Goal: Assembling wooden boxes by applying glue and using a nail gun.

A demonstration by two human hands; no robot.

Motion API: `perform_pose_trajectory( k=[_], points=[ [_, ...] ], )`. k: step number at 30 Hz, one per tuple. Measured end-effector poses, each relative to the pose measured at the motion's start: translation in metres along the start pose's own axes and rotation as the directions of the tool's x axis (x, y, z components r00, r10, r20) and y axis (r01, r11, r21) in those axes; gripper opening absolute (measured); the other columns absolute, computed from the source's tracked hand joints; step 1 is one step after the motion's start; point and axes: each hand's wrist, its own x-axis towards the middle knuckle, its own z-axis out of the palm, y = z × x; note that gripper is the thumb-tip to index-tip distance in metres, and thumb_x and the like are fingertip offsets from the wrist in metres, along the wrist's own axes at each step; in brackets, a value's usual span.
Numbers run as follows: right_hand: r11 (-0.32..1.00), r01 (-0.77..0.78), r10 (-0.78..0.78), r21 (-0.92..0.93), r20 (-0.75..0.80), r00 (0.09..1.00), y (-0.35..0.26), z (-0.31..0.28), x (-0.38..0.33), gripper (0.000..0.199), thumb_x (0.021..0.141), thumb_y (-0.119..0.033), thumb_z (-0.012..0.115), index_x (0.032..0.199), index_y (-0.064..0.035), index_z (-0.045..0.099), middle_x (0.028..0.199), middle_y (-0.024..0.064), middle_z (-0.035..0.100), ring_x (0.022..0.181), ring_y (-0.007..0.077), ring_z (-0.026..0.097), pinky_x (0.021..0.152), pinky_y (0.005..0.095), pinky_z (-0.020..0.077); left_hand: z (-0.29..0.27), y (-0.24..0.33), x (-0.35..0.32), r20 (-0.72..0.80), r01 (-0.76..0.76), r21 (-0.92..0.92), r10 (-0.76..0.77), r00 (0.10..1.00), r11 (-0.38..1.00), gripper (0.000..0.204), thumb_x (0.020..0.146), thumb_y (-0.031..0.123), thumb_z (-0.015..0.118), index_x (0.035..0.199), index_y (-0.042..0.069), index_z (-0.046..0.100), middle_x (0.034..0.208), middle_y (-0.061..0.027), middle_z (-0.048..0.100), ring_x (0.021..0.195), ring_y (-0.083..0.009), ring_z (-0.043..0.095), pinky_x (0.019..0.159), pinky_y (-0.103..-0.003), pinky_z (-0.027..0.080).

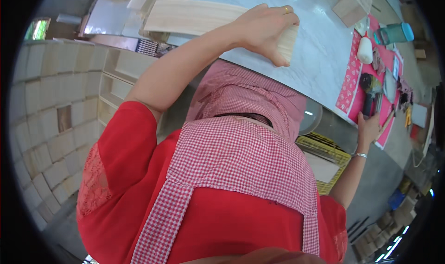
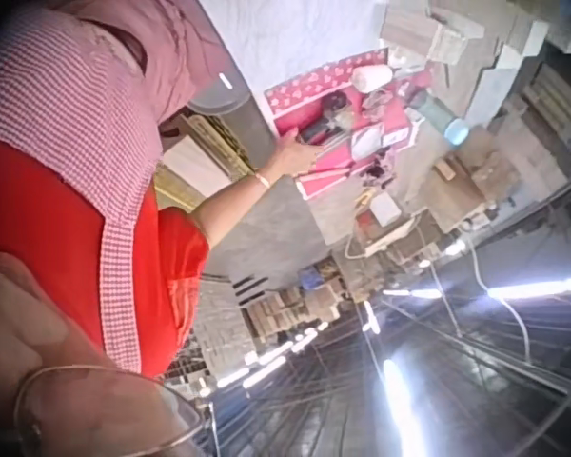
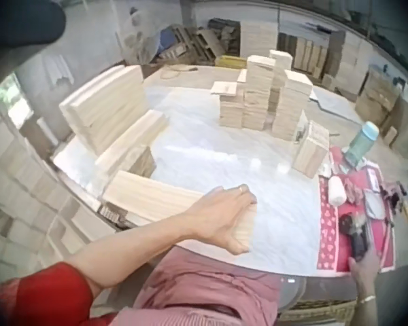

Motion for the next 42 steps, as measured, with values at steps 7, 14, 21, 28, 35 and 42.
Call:
perform_pose_trajectory(
  k=[7, 14, 21, 28, 35, 42],
  points=[
    [0.964, 0.057, -0.088, 0.26, 0.109, 0.99, 0.014, 0.031, 0.059, 0.05, 0.072, -0.024, 0.071, 0.111, 0.0039, 0.059, 0.096, 0.0272, 0.066, 0.088, 0.0411, 0.066, 0.08, 0.0466, 0.0512, 0.004, 0.001, 0.003, 0.027, -0.015, 0.044, 0.014, 1.0, 0.999, 0.085, 0.052, 0.048, 0.081, 0.12, 0.002, 0.057, 0.113, -0.0118, 0.06, 0.108, -0.0285, 0.058, 0.087, -0.04, 0.041],
    [0.897, -0.141, -0.055, 0.42, 0.421, 0.905, -0.017, -0.094, 0.059, 0.036, 0.076, -0.024, 0.072, 0.095, 0.005, 0.062, 0.069, 0.0116, 0.065, 0.059, 0.0244, 0.065, 0.056, 0.0372, 0.0503, 0.011, -0.005, -0.002, 0.009, -0.002, 0.098, 0.001, 1.0, 0.995, 0.088, 0.053, 0.051, 0.081, 0.123, 0.003, 0.057, 0.115, -0.0112, 0.062, 0.112, -0.0263, 0.057, 0.089, -0.041, 0.04],
    [0.65, 0.154, -0.443, 0.744, 0.206, 0.873, -0.113, -0.208, -0.015, 0.027, 0.081, -0.007, 0.074, 0.103, 0.0034, 0.063, 0.082, 0.0075, 0.068, 0.071, 0.0148, 0.065, 0.064, 0.0303, 0.0524, 0.005, 0.0, 0.0, 0.073, -0.035, 0.154, 0.024, 0.997, 0.987, 0.086, 0.055, 0.051, 0.083, 0.12, 0.002, 0.058, 0.115, -0.0126, 0.062, 0.112, -0.0267, 0.057, 0.09, -0.041, 0.041],
    [0.505, 0.404, -0.709, 0.763, 0.101, 0.698, -0.15, -0.243, -0.014, 0.042, 0.08, -0.007, 0.08, 0.116, 0.0023, 0.061, 0.102, 0.0086, 0.07, 0.089, 0.0148, 0.065, 0.079, 0.0304, 0.0532, 0.009, 0.0, -0.001, 0.045, -0.041, 0.175, 0.034, 0.998, 0.984, 0.08, 0.057, 0.056, 0.081, 0.112, 0.002, 0.063, 0.111, -0.0122, 0.064, 0.111, -0.0274, 0.058, 0.092, -0.042, 0.043],
    [0.61, 0.327, -0.602, 0.722, 0.154, 0.783, -0.146, -0.23, -0.014, 0.043, 0.083, -0.013, 0.078, 0.118, 0.0017, 0.06, 0.108, 0.0091, 0.069, 0.092, 0.0145, 0.064, 0.08, 0.0317, 0.0528, 0.003, 0.004, -0.001, 0.061, -0.014, 0.117, 0.007, 0.998, 0.993, 0.08, 0.058, 0.055, 0.078, 0.114, 0.001, 0.061, 0.111, -0.0129, 0.064, 0.11, -0.0281, 0.059, 0.091, -0.042, 0.043],
    [0.839, 0.403, -0.407, 0.366, -0.07, 0.911, -0.063, -0.112, -0.027, 0.049, 0.086, -0.018, 0.067, 0.13, -0.0012, 0.053, 0.097, 0.0201, 0.069, 0.083, 0.0344, 0.068, 0.08, 0.0426, 0.0507, 0.008, 0.001, -0.003, -0.053, -0.047, 0.042, 0.049, 0.997, 0.998, 0.08, 0.056, 0.046, 0.076, 0.119, 0.0, 0.058, 0.112, -0.0153, 0.063, 0.11, -0.0279, 0.058, 0.09, -0.039, 0.041]
  ],
)
